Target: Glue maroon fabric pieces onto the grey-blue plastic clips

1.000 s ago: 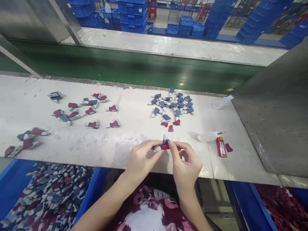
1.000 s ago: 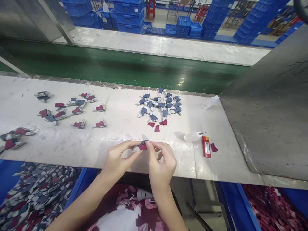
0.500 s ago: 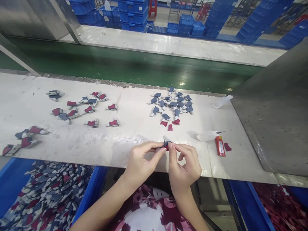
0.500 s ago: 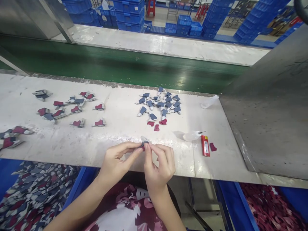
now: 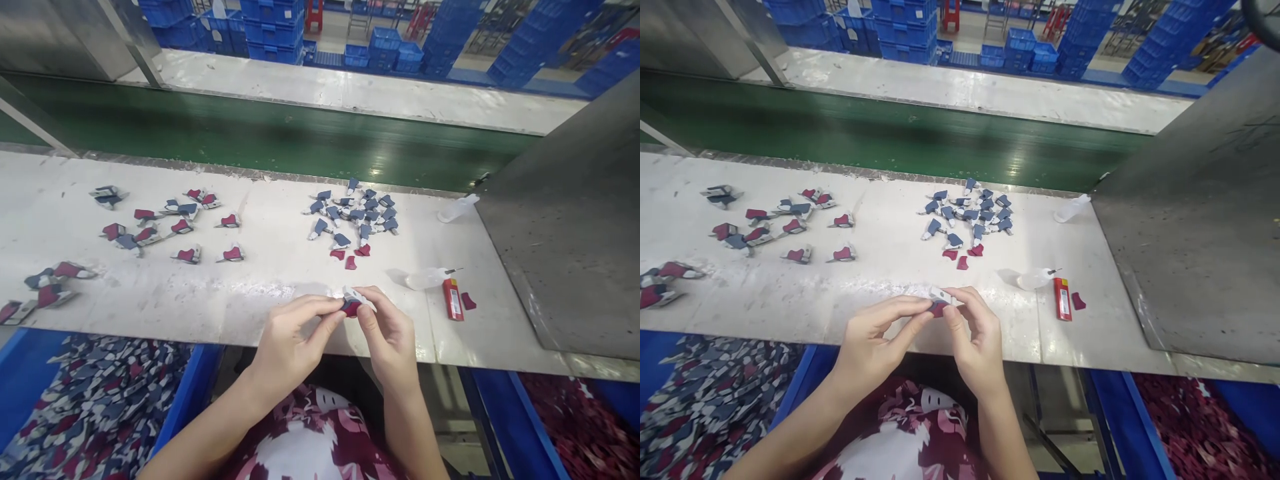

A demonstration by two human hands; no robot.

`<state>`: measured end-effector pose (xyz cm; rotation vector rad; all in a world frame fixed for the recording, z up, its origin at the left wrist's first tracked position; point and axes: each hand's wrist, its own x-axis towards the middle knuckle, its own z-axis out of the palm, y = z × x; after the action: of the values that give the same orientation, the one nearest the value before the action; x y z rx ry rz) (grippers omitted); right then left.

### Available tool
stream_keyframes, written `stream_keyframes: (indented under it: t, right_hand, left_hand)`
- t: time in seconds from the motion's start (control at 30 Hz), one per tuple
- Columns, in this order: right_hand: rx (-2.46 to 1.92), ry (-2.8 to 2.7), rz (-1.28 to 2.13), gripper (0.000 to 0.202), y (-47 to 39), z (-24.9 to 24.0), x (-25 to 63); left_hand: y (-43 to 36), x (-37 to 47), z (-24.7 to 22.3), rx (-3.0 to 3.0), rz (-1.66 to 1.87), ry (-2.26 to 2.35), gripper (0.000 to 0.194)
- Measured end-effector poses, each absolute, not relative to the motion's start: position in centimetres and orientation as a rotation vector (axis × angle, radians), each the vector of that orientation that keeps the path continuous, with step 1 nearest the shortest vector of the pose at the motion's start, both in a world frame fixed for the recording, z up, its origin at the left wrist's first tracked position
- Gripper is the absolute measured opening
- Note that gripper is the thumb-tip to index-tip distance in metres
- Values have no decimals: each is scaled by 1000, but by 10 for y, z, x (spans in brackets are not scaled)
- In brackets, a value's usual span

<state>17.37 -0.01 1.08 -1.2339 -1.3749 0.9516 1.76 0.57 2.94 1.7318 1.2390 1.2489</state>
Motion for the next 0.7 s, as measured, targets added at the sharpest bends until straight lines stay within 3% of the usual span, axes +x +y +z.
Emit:
stream_keyframes:
  t: [0.3, 0.7]
  right_hand:
    - [-1343, -1400, 704, 18, -7, 3, 160]
    - [-1307, -1209, 792, 21, -1, 5, 154]
  left_hand:
    - [2, 24, 25, 1845, 1340, 1201, 18]
    - [5, 31, 19, 2010, 1439, 1156, 25]
